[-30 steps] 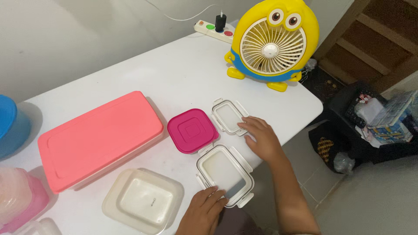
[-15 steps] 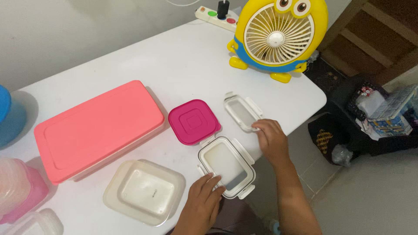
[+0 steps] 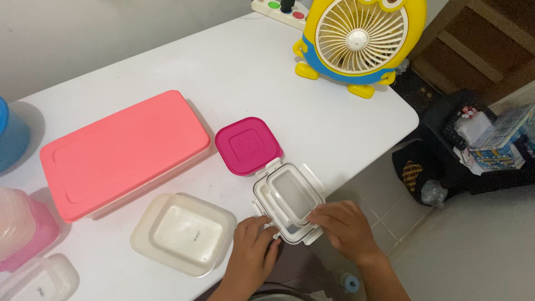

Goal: The person opens stacked plastic containers on a table, removes lids, and reorganizes the containers and lids into separate stacks. The person handles multiple small and medium containers, separating lids from bases and arranging them neatly.

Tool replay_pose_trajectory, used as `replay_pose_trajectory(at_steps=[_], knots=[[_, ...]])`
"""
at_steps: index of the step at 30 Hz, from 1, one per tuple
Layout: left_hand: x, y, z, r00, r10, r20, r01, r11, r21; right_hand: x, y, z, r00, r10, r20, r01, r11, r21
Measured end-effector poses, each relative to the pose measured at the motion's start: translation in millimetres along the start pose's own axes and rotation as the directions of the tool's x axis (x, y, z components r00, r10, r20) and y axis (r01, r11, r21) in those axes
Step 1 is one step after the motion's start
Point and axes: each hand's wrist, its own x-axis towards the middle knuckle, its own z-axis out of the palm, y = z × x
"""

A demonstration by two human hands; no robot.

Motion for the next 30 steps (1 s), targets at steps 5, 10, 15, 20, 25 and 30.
replay_pose_trajectory(at_steps=[5, 10, 15, 20, 25, 30], knots=[[2, 3, -2, 1.0, -0.021, 0.005, 0.021, 0.999, -0.029, 1, -11, -3, 0.985, 0.058, 0.162, -0.06, 0.998, 0.008], [3, 4, -4, 1.0, -0.024, -0.013, 0.024, 0.997, -0.068, 13, -22, -9, 0.971, 0.071, 0.227, -0.078, 0.997, 0.026], [2, 3, -4, 0.999, -0.038, 0.004, 0.038, 0.995, -0.089, 26, -39, -17, 0.973, 0.043, 0.229, -0.058, 0.997, 0.059], [1, 2, -4, 0.999, -0.04, 0.016, 0.042, 0.993, -0.113, 33, -47, -7, 0.937, 0.098, 0.335, -0.106, 0.994, 0.007], [-2, 2, -5, 0.998, -0.042, 0.046, 0.047, 0.992, -0.116, 27, -38, 0, 0.951, 0.179, 0.253, -0.163, 0.983, -0.083], [-4, -3, -2, 0.996, -0.048, 0.074, 0.057, 0.989, -0.134, 30, -10, 3, 0.939, 0.263, 0.221, -0.224, 0.956, -0.187]])
